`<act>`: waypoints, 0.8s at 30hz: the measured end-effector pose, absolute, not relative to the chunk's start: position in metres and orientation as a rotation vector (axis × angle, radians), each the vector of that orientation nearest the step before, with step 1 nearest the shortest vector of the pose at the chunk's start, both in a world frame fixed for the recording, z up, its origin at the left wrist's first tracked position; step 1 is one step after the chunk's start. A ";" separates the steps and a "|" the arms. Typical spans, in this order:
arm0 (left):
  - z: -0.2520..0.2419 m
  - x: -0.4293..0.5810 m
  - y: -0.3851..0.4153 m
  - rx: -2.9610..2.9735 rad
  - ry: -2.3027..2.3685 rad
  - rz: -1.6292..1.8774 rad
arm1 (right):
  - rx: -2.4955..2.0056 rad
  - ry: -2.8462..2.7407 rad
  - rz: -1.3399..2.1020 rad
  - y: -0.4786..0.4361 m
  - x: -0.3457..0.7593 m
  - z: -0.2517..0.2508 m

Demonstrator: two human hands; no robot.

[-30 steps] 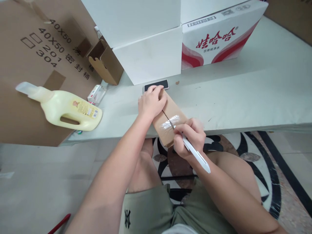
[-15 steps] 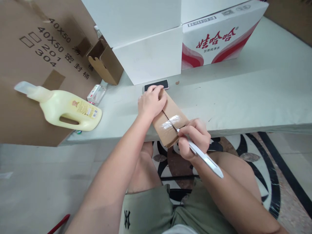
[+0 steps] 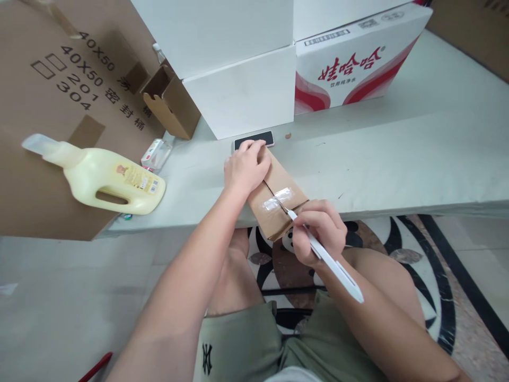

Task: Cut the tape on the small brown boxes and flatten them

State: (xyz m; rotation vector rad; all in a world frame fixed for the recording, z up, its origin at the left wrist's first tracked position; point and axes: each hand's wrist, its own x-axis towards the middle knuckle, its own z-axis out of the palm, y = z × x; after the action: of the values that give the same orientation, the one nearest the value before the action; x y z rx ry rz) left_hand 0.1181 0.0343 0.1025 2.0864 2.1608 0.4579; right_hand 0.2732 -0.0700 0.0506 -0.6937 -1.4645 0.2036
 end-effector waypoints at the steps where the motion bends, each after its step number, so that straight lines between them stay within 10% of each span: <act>1: 0.102 0.118 0.034 2.087 2.161 0.460 | -0.700 -1.471 0.203 -0.069 0.273 0.049; 24: 0.104 0.119 0.033 2.095 2.166 0.438 | -0.791 -1.575 0.297 -0.067 0.271 0.049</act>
State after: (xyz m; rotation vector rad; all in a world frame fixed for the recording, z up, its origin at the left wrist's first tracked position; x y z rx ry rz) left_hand 0.1195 0.0334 0.1040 2.0949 2.1665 0.4384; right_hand 0.2706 -0.0665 0.0492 -0.7911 -1.5747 0.2971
